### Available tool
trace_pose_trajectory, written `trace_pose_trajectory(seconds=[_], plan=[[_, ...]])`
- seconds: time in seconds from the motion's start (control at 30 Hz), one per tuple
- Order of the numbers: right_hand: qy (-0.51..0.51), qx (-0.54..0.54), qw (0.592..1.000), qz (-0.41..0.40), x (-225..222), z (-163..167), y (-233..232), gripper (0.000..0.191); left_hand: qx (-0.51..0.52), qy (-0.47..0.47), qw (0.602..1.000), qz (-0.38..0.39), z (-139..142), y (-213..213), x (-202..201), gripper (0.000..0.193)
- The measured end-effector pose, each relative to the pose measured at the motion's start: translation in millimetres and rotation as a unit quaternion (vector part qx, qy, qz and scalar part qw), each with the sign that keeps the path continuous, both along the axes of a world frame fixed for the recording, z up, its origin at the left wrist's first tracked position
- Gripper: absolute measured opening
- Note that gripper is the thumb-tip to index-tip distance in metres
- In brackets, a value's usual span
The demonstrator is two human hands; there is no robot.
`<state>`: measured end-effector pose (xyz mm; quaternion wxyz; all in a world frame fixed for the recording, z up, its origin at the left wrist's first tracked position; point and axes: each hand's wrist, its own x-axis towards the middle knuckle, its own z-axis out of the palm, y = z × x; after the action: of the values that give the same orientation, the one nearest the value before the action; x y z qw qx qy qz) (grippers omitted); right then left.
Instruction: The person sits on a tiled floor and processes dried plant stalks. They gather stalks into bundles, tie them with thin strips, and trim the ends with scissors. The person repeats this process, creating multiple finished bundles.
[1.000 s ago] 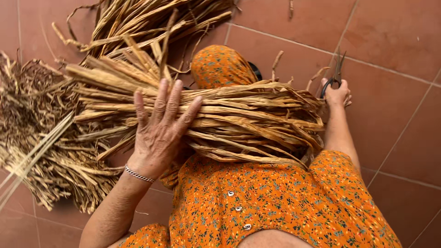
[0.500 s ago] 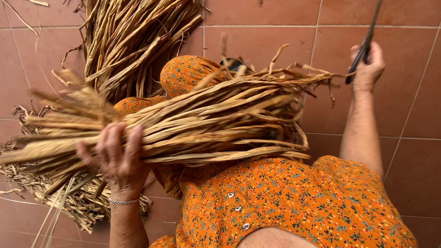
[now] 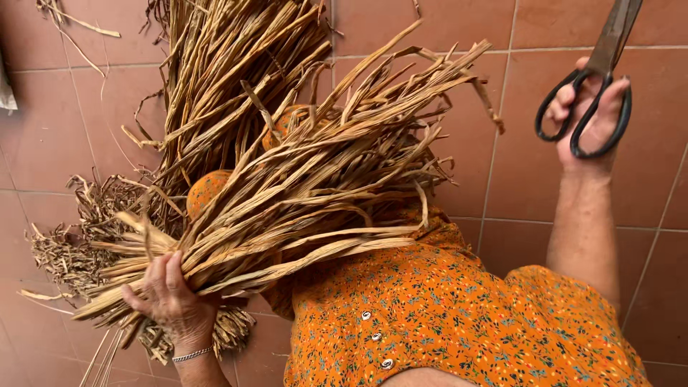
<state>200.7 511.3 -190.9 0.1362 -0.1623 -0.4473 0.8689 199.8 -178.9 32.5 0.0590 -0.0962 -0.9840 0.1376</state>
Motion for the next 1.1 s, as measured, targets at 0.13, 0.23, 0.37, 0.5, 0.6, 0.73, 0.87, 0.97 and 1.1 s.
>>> trace_pose_trajectory(seconds=[0.13,0.23,0.37,0.5,0.6,0.73,0.87,0.97,1.1], plan=[[0.023,0.016,0.996,0.083,25.3,40.7,-27.7,0.079,-0.01,-0.116,0.99,0.077,15.6,13.9,-9.1,0.109],[0.04,0.025,0.986,0.159,44.3,59.9,-40.2,0.083,0.055,-0.182,0.982,0.019,57.7,43.5,-30.2,0.129],[0.021,0.068,0.96,0.269,58.8,69.0,-52.1,0.095,0.218,-0.199,0.938,-0.181,87.4,105.0,-73.5,0.1],[-0.051,0.19,0.926,0.323,51.5,67.4,-68.4,0.103,0.28,-0.159,0.898,-0.301,61.7,175.3,-132.1,0.06],[-0.054,0.207,0.928,0.305,37.5,65.3,-88.3,0.104,0.272,-0.125,0.879,-0.372,32.5,223.6,-165.9,0.048],[-0.034,0.19,0.952,0.237,22.5,71.5,-114.2,0.093,0.259,-0.107,0.893,-0.353,-4.0,261.1,-199.8,0.032],[-0.018,0.206,0.959,0.193,6.4,84.6,-126.4,0.085,0.312,-0.099,0.893,-0.31,-32.7,265.4,-219.8,0.016],[0.008,0.293,0.94,0.175,-5.5,93.6,-131.7,0.079,0.354,-0.085,0.88,-0.307,-45.7,260.8,-223.9,0.012],[0.083,0.373,0.912,0.152,-26.4,99.4,-136.0,0.073,0.373,-0.07,0.867,-0.323,-49.9,260.4,-223.8,0.014]])
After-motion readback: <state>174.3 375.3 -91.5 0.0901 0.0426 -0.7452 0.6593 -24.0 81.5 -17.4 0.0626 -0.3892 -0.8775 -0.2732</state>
